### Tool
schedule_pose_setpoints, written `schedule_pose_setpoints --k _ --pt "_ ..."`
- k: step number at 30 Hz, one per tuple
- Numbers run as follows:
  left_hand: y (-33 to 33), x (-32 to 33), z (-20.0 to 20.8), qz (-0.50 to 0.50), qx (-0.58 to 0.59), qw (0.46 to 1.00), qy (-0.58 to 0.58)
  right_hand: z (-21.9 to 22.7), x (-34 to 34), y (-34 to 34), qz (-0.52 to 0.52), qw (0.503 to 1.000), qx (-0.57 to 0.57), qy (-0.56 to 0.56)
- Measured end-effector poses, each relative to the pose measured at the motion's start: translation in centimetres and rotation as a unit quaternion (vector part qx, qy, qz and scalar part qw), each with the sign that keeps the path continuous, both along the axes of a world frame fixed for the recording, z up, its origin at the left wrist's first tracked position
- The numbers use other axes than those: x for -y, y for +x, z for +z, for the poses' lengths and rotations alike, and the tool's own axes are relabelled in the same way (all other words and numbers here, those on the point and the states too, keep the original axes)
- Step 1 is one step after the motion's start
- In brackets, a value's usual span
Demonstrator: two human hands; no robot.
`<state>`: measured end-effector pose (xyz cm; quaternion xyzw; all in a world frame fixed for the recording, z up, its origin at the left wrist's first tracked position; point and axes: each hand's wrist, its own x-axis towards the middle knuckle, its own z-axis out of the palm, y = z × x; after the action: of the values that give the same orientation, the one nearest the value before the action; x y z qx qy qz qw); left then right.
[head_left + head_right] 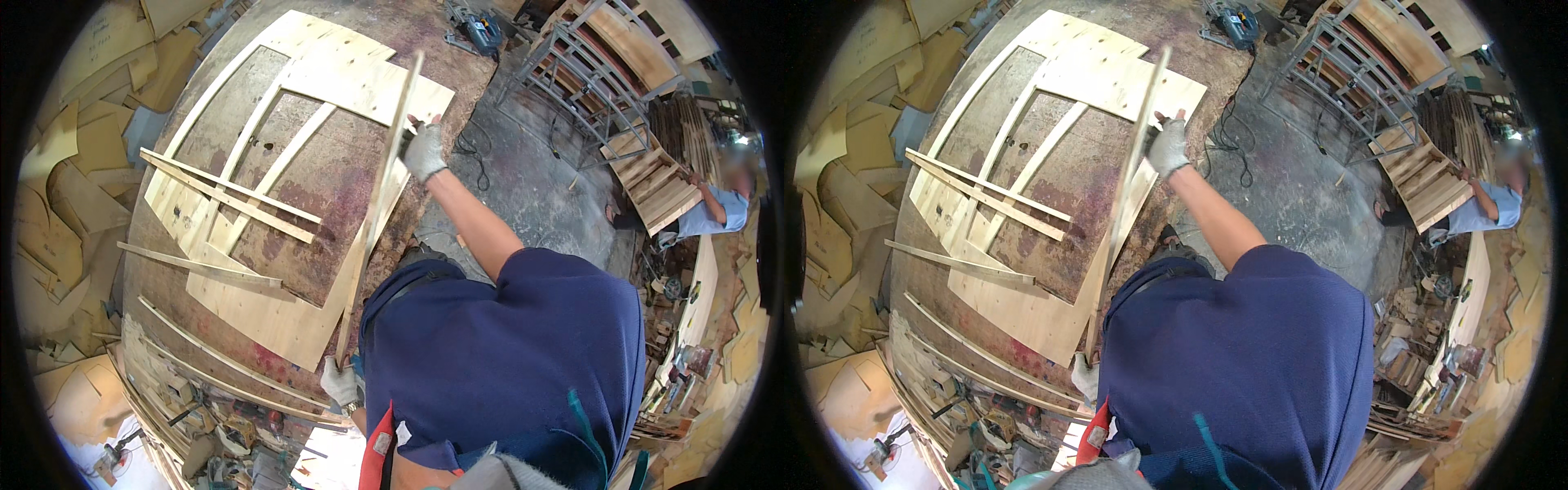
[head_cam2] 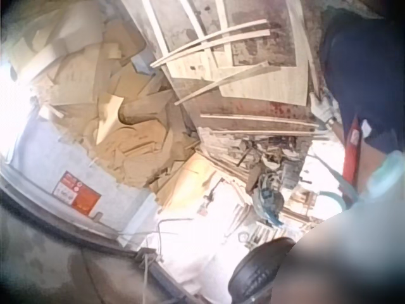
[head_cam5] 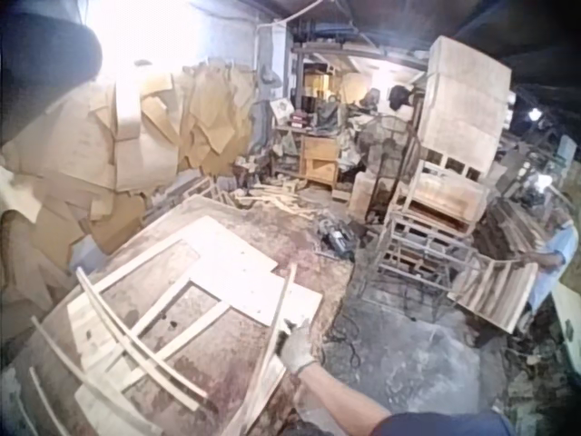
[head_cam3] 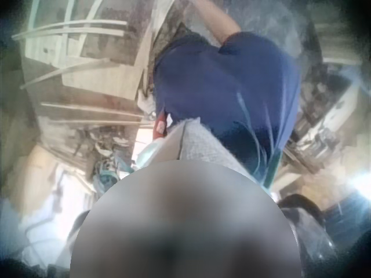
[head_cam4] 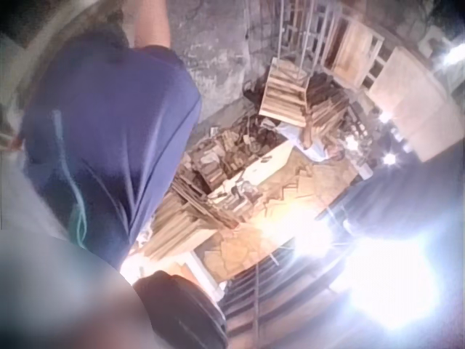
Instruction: The person assembles a wooden frame by measuring and marking pieces with a pen, cutting them with a circular saw, and fitting them into a larger frame structure. The person repeatedly measures, cuts, and places wooden strips to form the frame.
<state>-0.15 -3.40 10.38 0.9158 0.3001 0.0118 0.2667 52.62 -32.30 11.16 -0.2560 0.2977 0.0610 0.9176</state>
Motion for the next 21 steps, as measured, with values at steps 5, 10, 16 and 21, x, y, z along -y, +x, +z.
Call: schedule_pose_setpoints --k 5,10,16,21 --pt "2.2 -2.2 -0.3 -0.042 -0.065 0.996 0.038 -6.4 5.5 -0.3 0.198 0.753 -0.003 -0.627" --pt "4.9 -4.2 -2.0 -0.108 0.017 0.987 0.115 -6.3 7.1 -0.9 0.217 0.643 -0.052 -0.733" --pt "5.4 -4.0 -3.5 -0.108 0.042 0.985 0.13 -7.3 11.8 3.3 0.16 0.67 -0.065 -0.722" --pt "5.4 -3.2 -3.4 -0.078 -0.008 0.99 0.12 -7.9 17.0 9.9 0.101 0.771 -0.041 -0.627"
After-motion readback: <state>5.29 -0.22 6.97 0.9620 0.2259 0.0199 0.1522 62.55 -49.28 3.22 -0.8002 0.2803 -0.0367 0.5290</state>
